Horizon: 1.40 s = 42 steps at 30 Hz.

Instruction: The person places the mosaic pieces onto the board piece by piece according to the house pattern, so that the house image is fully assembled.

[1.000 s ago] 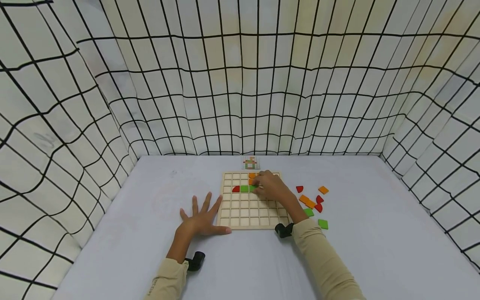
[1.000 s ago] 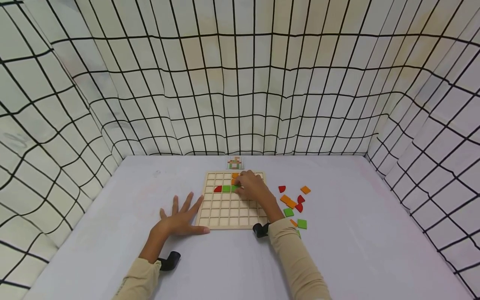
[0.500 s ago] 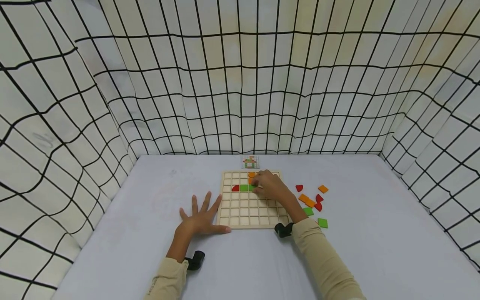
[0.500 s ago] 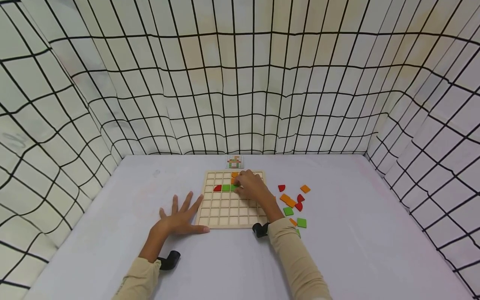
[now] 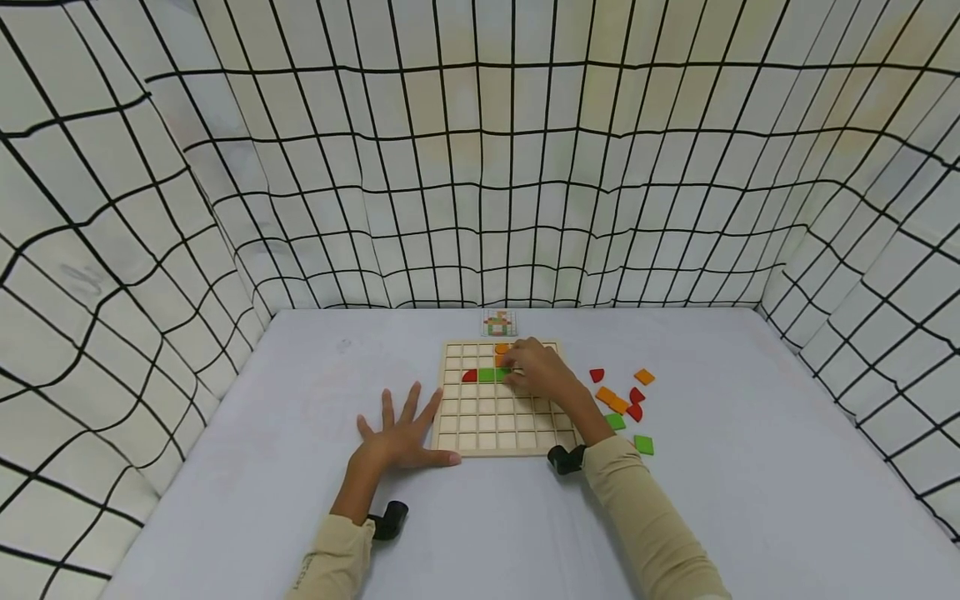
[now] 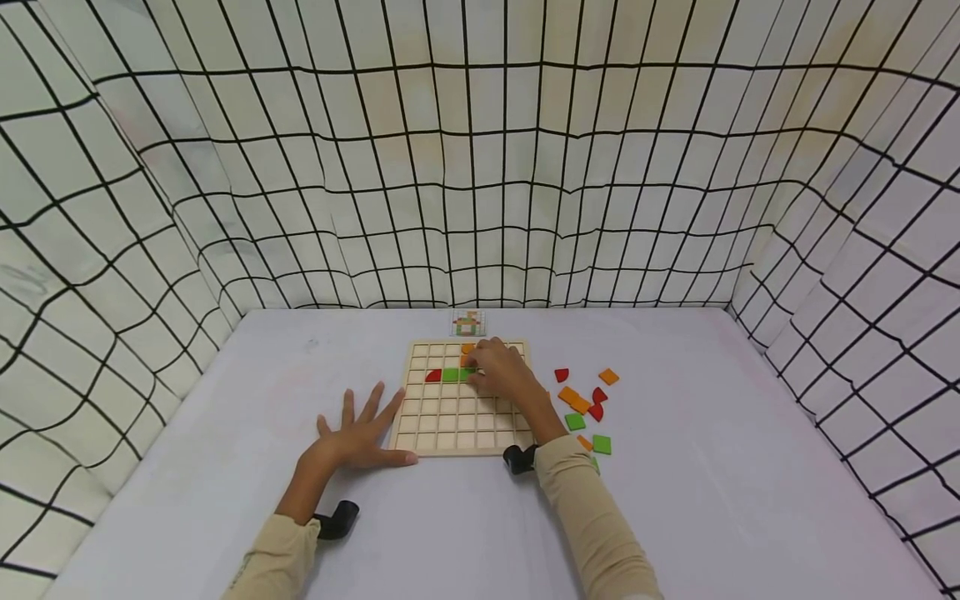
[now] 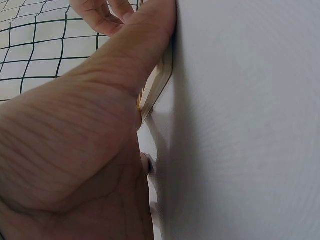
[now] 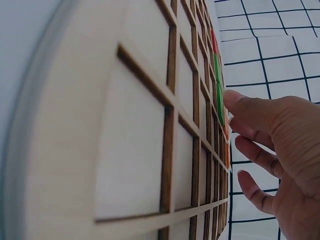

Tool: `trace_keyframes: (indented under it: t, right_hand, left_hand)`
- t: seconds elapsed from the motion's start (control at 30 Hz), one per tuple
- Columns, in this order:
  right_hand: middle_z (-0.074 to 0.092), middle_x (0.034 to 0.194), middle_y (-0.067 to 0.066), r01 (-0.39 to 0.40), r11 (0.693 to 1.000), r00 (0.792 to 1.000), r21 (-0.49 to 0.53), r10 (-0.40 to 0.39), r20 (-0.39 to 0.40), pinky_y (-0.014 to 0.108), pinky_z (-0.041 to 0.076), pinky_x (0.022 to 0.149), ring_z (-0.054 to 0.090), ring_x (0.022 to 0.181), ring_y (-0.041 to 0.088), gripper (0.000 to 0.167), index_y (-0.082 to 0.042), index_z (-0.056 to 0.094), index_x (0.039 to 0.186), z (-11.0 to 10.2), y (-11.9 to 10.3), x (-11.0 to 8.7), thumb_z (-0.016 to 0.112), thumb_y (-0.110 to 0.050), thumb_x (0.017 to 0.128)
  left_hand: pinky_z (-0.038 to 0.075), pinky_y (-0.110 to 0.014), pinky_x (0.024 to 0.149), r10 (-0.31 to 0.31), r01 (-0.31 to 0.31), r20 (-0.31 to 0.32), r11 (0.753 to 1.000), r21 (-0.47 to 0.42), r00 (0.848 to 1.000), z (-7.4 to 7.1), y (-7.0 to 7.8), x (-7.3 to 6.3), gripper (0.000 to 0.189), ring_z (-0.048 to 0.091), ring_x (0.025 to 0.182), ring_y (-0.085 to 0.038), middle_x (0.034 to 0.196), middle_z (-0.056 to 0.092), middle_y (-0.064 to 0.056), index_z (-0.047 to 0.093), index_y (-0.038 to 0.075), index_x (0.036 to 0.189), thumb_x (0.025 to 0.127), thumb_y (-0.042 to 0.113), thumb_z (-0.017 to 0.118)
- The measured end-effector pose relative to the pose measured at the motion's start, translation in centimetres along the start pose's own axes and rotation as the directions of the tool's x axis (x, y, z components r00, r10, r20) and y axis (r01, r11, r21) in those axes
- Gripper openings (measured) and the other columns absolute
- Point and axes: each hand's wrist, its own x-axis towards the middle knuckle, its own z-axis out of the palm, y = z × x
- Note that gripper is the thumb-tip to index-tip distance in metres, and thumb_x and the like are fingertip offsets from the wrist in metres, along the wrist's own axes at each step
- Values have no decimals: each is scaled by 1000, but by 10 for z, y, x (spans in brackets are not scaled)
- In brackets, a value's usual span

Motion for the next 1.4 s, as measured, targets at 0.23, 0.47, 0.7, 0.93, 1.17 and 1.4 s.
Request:
trace_keyframes:
  t: [0.23, 0.47, 0.7, 0.93, 1.17, 1.4]
  right_hand:
    - [68, 109, 2, -25, 1000, 1000, 2, 25, -1, 41, 52, 84, 58, 106, 24, 21, -15, 74, 106, -5, -1, -5, 72, -28, 90]
    - [68, 103, 3, -21, 1000, 999, 6, 21, -30, 43, 53, 82, 59, 105, 26, 23, -14, 74, 107, -12, 3, -13, 72, -28, 89]
    - [68, 104, 2, -21, 999, 999, -39, 20, -41, 41, 53, 75, 59, 104, 25, 22, -15, 73, 107, -14, 16, -20, 71, -29, 91]
    - [67, 106, 2, -116, 993, 993, 15, 116, -11, 48, 49, 83, 56, 105, 24, 22, -14, 72, 110, -22, 26, -33, 69, -27, 92]
    - [67, 104, 2, -173, 985, 984, -7, 173, -32, 50, 50, 82, 57, 107, 28, 23, -14, 72, 109, -27, 42, -46, 69, -29, 92]
    - [67, 97, 2, -221, 975, 971, -2, 219, -100, 45, 50, 70, 59, 98, 26, 17, -14, 73, 101, -30, 60, -63, 70, -28, 92]
  left_hand:
    - [-6, -82, 101, 6, -6, -4, 1000, -6, 1000, 0, 0, 1, 115, -16, 145, -53, 165, -4, -15, 13, 24, 158, 71, 74, 69]
    - [-2, -83, 101, 2, -2, -13, 1000, 4, 1000, 0, 2, 0, 111, -14, 145, -55, 165, -3, -16, 14, 22, 158, 74, 70, 70]
    - [-2, -83, 100, 6, -6, -28, 1000, 15, 1000, 3, -1, 2, 111, -15, 145, -55, 165, -4, -16, 13, 23, 158, 74, 69, 70]
    - [-2, -84, 100, 5, -4, -29, 1000, 25, 1000, 6, -4, 4, 113, -16, 144, -55, 165, -5, -16, 13, 24, 158, 73, 71, 69]
    - [-3, -84, 100, 8, -8, -29, 1000, 9, 1000, 5, -3, 2, 113, -17, 144, -55, 165, -5, -16, 13, 23, 158, 73, 70, 70]
    - [-2, -84, 99, 13, -13, -36, 1000, 15, 999, 7, -4, 4, 113, -17, 144, -55, 165, -4, -16, 13, 23, 158, 73, 71, 69]
